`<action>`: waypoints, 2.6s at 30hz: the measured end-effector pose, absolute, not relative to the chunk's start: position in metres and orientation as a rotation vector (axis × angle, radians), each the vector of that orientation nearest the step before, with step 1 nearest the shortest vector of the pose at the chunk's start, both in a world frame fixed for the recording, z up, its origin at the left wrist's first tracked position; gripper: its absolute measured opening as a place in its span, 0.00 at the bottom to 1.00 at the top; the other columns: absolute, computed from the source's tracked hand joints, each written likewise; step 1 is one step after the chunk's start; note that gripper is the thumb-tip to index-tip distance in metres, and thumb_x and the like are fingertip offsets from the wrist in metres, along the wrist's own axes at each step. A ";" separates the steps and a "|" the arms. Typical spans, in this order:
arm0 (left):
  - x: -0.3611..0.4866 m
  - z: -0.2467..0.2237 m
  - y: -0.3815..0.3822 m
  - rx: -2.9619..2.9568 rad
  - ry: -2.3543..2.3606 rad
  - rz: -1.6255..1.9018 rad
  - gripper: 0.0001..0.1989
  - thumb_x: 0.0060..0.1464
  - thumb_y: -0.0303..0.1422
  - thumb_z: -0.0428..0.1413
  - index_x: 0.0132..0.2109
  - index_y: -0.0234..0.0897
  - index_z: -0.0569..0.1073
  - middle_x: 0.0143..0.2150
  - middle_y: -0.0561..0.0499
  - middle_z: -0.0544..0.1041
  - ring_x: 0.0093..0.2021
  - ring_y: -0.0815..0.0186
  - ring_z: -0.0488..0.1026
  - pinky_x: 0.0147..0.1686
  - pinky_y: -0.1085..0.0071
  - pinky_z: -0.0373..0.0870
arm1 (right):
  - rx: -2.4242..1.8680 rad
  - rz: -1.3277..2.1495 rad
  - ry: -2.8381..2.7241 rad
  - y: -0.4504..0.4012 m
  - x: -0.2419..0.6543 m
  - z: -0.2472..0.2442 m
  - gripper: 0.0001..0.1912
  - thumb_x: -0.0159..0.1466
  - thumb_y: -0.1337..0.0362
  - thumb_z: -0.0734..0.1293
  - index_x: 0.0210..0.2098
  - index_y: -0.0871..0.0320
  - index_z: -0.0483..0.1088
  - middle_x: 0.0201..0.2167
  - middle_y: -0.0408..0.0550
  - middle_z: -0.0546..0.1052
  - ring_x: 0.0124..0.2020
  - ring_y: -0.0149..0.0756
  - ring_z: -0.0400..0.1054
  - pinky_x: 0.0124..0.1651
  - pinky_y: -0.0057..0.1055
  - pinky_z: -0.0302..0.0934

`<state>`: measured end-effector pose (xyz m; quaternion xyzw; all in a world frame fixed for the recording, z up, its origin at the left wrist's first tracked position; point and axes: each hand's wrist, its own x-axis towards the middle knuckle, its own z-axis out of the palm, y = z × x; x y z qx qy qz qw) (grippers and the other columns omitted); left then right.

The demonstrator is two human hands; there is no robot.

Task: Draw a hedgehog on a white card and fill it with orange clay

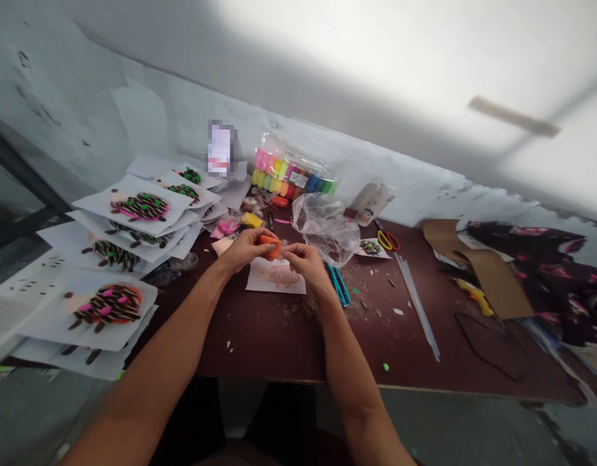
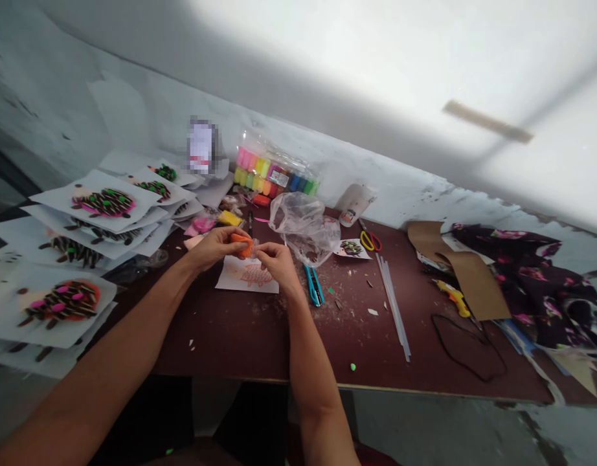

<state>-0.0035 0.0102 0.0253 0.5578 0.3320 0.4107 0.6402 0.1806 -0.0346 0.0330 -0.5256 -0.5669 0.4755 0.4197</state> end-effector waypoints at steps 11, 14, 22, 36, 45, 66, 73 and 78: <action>-0.006 0.024 0.012 1.267 0.688 0.854 0.17 0.46 0.31 0.66 0.44 0.32 0.75 0.37 0.49 0.80 0.33 0.67 0.79 0.35 0.68 0.80 | -1.350 1.184 -1.496 -0.036 0.182 0.034 0.15 0.60 0.51 0.66 0.27 0.57 0.69 0.15 0.37 0.67 0.15 0.24 0.56 0.19 0.22 0.49; -0.007 0.025 0.012 1.259 0.694 0.846 0.19 0.45 0.30 0.66 0.46 0.32 0.74 0.37 0.50 0.80 0.31 0.68 0.79 0.33 0.69 0.80 | -1.329 1.166 -1.475 -0.035 0.182 0.031 0.13 0.54 0.53 0.70 0.26 0.56 0.69 0.17 0.36 0.67 0.16 0.24 0.57 0.20 0.22 0.50; -0.008 0.025 0.012 1.265 0.791 0.910 0.20 0.42 0.36 0.70 0.40 0.32 0.75 0.37 0.47 0.81 0.34 0.62 0.79 0.26 0.69 0.80 | -1.292 1.153 -1.406 -0.033 0.181 0.031 0.13 0.51 0.54 0.71 0.26 0.55 0.65 0.18 0.35 0.66 0.17 0.24 0.57 0.20 0.24 0.52; -0.005 0.024 0.013 1.150 0.857 0.947 0.20 0.43 0.31 0.70 0.43 0.32 0.75 0.37 0.48 0.80 0.30 0.67 0.79 0.27 0.72 0.79 | -1.275 0.864 -1.503 -0.037 0.174 0.021 0.16 0.60 0.57 0.70 0.45 0.55 0.79 0.32 0.43 0.78 0.20 0.26 0.61 0.24 0.26 0.59; -0.007 0.024 0.012 1.224 0.724 0.926 0.22 0.44 0.35 0.69 0.47 0.31 0.76 0.38 0.48 0.81 0.34 0.66 0.80 0.38 0.64 0.81 | -1.329 0.834 -1.675 -0.042 0.179 0.030 0.15 0.64 0.58 0.70 0.50 0.51 0.78 0.42 0.45 0.76 0.21 0.22 0.64 0.23 0.23 0.60; 0.005 0.015 0.012 1.304 0.904 1.028 0.14 0.42 0.35 0.64 0.36 0.32 0.74 0.30 0.52 0.77 0.28 0.66 0.75 0.30 0.69 0.77 | -1.428 0.527 -1.871 -0.043 0.166 0.025 0.10 0.65 0.63 0.68 0.46 0.57 0.74 0.41 0.49 0.76 0.31 0.32 0.66 0.41 0.32 0.64; 0.010 0.017 0.009 1.345 0.896 1.045 0.15 0.43 0.38 0.65 0.35 0.33 0.73 0.30 0.52 0.77 0.30 0.65 0.75 0.31 0.69 0.76 | -1.483 0.382 -1.803 -0.046 0.160 0.028 0.06 0.63 0.63 0.66 0.39 0.56 0.73 0.35 0.47 0.76 0.34 0.36 0.67 0.39 0.31 0.61; 0.005 0.026 0.005 1.257 0.772 0.923 0.19 0.43 0.40 0.68 0.36 0.32 0.74 0.32 0.52 0.78 0.31 0.67 0.76 0.35 0.68 0.78 | -1.510 0.295 -1.810 -0.048 0.160 0.031 0.05 0.63 0.64 0.65 0.37 0.55 0.73 0.34 0.47 0.76 0.34 0.36 0.68 0.41 0.31 0.60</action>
